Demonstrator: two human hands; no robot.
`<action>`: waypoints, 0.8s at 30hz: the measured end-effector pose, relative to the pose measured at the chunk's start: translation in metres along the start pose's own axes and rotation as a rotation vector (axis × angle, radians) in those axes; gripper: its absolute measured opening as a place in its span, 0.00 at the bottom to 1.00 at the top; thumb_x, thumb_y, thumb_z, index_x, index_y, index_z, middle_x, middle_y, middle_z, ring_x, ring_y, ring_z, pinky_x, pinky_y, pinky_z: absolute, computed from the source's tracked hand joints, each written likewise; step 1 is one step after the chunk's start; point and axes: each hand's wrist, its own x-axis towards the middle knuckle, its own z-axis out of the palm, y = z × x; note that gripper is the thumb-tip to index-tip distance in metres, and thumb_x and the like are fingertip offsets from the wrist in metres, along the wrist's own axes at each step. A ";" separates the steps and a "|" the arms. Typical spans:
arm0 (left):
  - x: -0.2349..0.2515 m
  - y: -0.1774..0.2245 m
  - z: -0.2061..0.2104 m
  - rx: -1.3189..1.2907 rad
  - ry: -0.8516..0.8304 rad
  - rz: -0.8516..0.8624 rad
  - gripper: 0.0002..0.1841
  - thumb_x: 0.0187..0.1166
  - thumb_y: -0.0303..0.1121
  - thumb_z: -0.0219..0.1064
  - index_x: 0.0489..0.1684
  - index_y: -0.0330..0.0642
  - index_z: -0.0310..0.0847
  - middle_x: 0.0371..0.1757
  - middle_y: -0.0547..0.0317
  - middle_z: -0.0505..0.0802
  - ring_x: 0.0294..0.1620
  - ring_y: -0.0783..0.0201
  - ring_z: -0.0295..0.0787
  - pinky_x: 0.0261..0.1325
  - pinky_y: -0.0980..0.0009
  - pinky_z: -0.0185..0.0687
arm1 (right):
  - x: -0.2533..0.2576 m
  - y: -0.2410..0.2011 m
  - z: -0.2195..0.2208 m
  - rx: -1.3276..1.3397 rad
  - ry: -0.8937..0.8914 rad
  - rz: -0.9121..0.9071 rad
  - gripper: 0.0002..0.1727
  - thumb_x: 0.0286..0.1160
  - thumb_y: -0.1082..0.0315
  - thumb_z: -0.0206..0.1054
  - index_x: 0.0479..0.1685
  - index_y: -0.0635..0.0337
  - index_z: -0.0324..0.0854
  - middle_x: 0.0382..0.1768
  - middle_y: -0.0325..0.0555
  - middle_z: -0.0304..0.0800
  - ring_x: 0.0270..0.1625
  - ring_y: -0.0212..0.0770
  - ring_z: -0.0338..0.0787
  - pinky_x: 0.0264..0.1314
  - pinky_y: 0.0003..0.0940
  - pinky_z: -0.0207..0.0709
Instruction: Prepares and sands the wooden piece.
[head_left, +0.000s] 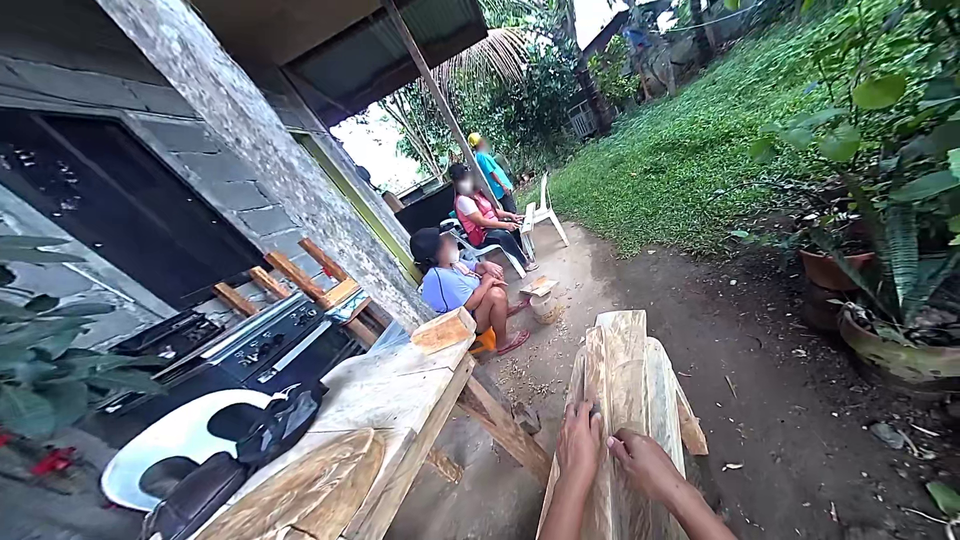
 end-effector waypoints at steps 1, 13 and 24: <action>-0.010 -0.004 0.000 -0.020 -0.001 0.007 0.24 0.89 0.45 0.60 0.78 0.43 0.78 0.74 0.41 0.84 0.73 0.43 0.83 0.76 0.49 0.77 | 0.000 -0.001 0.001 -0.001 0.014 -0.005 0.30 0.97 0.49 0.44 0.71 0.64 0.80 0.61 0.64 0.90 0.69 0.60 0.88 0.76 0.60 0.73; 0.023 -0.002 0.010 -0.030 0.050 0.044 0.22 0.90 0.33 0.55 0.81 0.52 0.78 0.78 0.52 0.85 0.78 0.48 0.80 0.81 0.45 0.68 | 0.006 -0.009 0.005 0.015 0.088 0.018 0.25 0.94 0.54 0.51 0.72 0.65 0.78 0.60 0.60 0.90 0.66 0.56 0.90 0.73 0.55 0.77; 0.049 0.014 -0.005 0.049 -0.057 -0.006 0.22 0.89 0.40 0.57 0.80 0.53 0.78 0.78 0.59 0.85 0.78 0.54 0.81 0.81 0.47 0.70 | 0.007 -0.006 0.007 -0.022 0.071 -0.005 0.24 0.94 0.55 0.53 0.75 0.64 0.76 0.60 0.59 0.91 0.66 0.56 0.90 0.74 0.55 0.78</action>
